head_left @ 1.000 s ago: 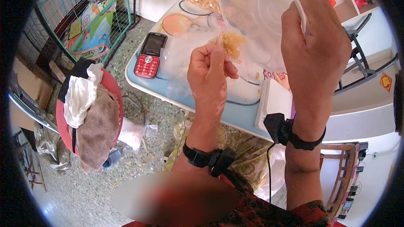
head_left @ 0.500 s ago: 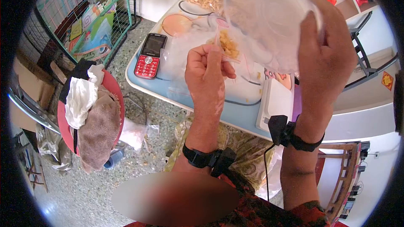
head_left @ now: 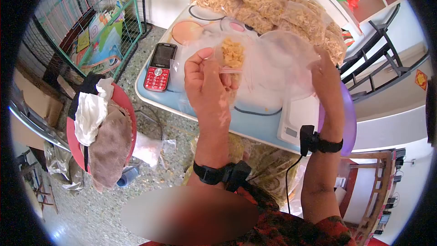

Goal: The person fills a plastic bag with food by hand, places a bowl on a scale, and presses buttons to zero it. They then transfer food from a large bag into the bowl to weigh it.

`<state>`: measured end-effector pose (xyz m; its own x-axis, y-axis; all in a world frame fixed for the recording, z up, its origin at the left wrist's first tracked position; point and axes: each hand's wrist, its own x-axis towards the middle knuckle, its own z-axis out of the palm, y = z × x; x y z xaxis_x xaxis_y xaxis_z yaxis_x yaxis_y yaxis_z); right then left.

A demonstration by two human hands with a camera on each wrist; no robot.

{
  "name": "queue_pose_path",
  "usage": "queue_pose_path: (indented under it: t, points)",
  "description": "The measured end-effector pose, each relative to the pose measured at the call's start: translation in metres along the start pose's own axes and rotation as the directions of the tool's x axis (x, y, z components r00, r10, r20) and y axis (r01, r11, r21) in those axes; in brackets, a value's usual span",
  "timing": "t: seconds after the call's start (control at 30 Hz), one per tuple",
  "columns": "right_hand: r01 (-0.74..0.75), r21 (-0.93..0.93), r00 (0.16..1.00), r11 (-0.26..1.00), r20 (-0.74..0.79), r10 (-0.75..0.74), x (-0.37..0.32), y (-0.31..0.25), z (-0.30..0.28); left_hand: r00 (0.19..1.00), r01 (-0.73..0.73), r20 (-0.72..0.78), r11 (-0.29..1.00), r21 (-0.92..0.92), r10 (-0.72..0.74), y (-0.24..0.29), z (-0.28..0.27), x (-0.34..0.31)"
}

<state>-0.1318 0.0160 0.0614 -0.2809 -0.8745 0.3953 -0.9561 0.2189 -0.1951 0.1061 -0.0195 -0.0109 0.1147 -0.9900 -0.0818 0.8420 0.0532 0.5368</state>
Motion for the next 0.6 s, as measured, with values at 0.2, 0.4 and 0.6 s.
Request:
queue_pose_path:
  t: [0.2,0.4,0.6]
  points:
    - [-0.057,0.185,0.987,0.981,0.16,0.027,-0.004,0.006,0.0,0.998,-0.016,-0.056,0.998,0.061,0.019,0.004,-0.001,0.0]
    - [0.173,-0.207,0.984,0.963,0.0,-0.177,-0.013,0.013,0.026,0.997,-0.04,-0.067,0.991,0.127,0.049,0.006,0.001,-0.002]
    - [0.236,0.36,0.972,0.903,-0.082,-0.222,-0.006,-0.054,0.02,0.998,-0.03,-0.046,0.989,0.142,0.037,0.005,0.003,-0.005]
